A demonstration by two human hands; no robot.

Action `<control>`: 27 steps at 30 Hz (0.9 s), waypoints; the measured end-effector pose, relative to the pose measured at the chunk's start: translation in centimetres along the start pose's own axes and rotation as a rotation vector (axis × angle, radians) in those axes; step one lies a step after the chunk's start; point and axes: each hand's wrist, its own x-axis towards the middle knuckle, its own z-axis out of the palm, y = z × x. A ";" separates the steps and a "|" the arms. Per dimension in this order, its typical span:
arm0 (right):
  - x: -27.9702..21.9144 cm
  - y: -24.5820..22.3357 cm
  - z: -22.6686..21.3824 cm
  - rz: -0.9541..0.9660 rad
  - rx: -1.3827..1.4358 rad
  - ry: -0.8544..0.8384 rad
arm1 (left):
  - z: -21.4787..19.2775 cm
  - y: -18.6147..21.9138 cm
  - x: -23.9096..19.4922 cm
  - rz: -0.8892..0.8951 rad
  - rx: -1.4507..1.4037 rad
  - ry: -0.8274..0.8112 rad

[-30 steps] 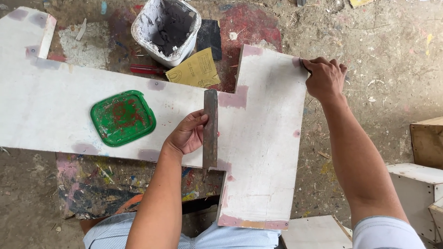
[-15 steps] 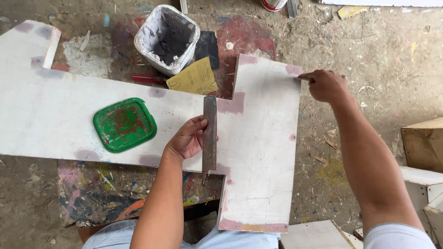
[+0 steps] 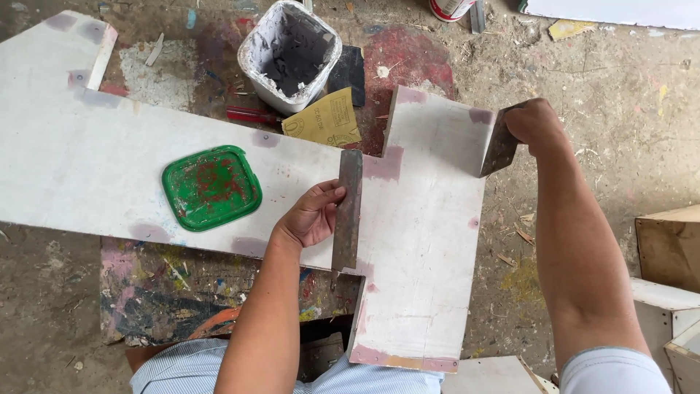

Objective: Applying and smoothing filler on a large cutout workpiece using a scraper and sandpaper.

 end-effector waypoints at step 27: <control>-5.0 -8.6 2.3 -0.071 -0.266 -0.016 | 3.9 2.0 -2.1 -0.020 0.067 -0.114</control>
